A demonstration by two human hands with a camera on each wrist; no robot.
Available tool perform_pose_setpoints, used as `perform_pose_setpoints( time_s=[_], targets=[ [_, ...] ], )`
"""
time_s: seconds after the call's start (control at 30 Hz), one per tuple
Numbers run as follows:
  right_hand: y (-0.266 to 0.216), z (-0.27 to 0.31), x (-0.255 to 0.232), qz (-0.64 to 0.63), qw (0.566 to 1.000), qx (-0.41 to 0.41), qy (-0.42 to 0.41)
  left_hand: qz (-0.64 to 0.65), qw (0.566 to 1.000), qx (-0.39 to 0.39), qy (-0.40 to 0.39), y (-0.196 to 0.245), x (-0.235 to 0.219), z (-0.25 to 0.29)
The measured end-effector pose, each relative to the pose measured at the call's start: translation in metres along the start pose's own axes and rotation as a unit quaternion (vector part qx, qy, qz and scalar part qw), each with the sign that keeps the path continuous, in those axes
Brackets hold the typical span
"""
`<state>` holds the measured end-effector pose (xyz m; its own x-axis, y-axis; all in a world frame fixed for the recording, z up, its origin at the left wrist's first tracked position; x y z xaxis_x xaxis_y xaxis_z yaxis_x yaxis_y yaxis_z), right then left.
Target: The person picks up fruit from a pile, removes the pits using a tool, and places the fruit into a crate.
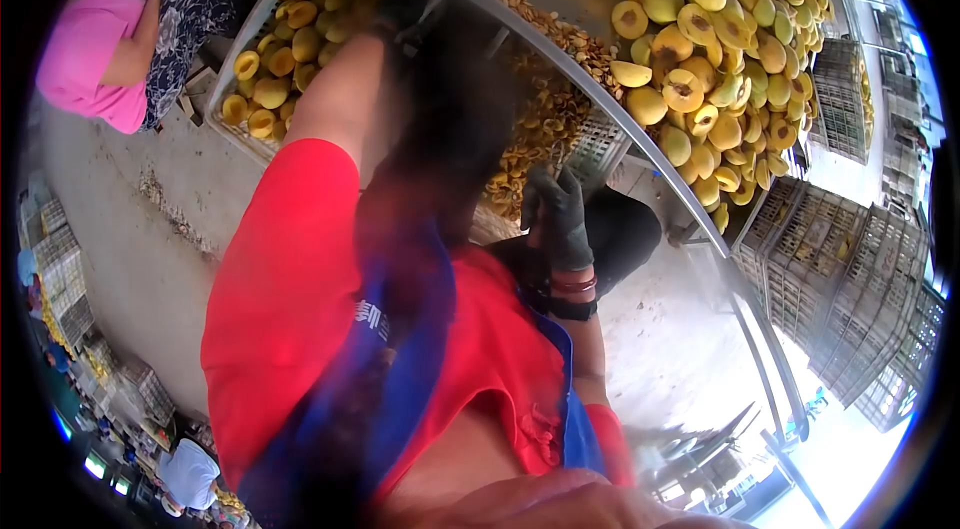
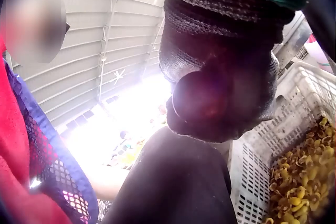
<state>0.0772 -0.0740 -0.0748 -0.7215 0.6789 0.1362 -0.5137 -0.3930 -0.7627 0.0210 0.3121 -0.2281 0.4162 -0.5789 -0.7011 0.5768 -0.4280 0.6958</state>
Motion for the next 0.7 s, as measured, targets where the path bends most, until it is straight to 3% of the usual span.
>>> perform_pose_setpoints(
  time_s=[0.17,0.27,0.47,0.7],
  targets=[
    [-0.004,0.004,-0.009,0.038,0.999,0.024,-0.011,-0.052,0.999,-0.006,0.015,0.005,0.005,-0.011],
    [0.006,-0.004,-0.018,-0.034,0.999,-0.002,0.035,-0.079,0.996,0.005,0.030,-0.002,0.010,-0.026],
    [0.004,-0.010,-0.016,-0.041,0.998,0.028,0.033,-0.116,0.993,0.013,0.037,-0.020,0.022,-0.046],
    [0.010,-0.014,-0.019,-0.071,0.995,0.037,0.055,-0.082,0.996,0.017,0.032,-0.021,0.018,-0.037]
  ],
)
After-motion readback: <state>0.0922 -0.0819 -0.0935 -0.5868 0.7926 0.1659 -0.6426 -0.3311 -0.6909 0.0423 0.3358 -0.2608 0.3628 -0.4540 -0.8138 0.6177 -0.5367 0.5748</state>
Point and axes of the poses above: each hand's wrist, its own z-axis away from the middle knuckle, its own x-axis out of the palm, y = z × x, the point moved 5 cm from there along -z, towards the middle knuckle, and after that the axes turned 2 degrees about z, right-handed, at the moved point
